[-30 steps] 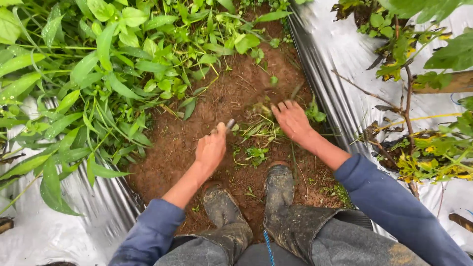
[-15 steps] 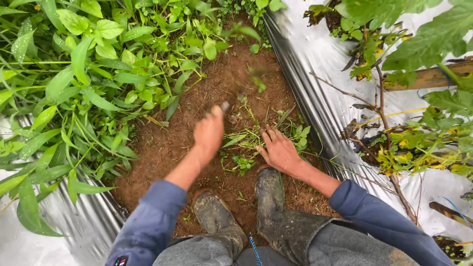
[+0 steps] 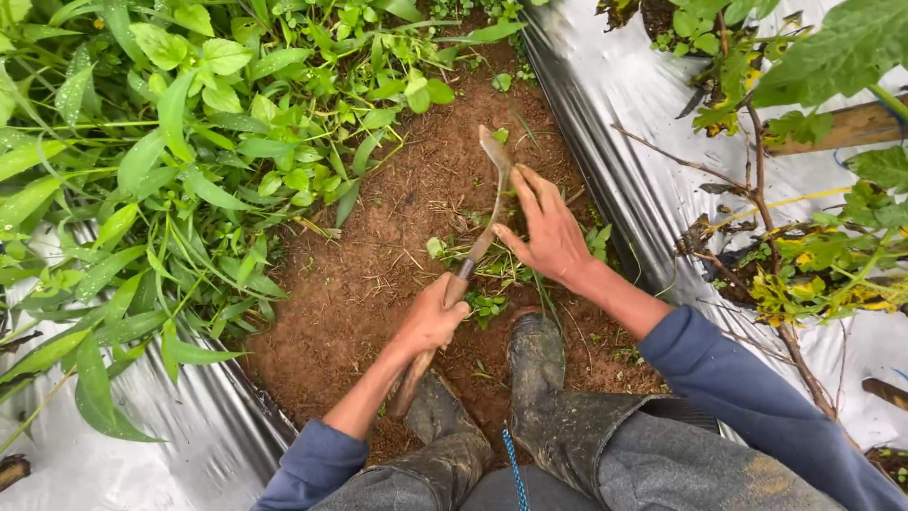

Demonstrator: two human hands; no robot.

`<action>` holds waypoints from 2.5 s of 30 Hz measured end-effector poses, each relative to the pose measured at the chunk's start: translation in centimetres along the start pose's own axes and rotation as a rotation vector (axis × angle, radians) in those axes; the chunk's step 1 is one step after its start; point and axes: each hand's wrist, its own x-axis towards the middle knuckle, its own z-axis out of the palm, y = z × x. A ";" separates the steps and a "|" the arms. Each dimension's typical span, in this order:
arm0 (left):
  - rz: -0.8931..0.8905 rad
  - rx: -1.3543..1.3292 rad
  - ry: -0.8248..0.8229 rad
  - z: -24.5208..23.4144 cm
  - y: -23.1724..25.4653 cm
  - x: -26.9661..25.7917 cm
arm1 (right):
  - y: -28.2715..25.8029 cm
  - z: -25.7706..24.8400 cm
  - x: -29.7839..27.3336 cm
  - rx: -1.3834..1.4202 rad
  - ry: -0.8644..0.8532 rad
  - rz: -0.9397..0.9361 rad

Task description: Weeding a garden bed using a hand sickle and pulling weeds by hand

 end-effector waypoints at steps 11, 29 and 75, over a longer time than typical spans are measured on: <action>-0.055 -0.159 0.007 0.7 3.9 -1.1 | 5.5 8.9 -2.5 -0.040 0.215 -0.154; 0.012 0.227 0.381 -5.7 0.4 2.1 | 1.2 5.4 -1.5 -0.260 -0.263 0.012; -0.342 0.084 0.420 -4.9 -6.3 -6.5 | -1.3 7.7 4.5 -0.462 -0.539 -0.281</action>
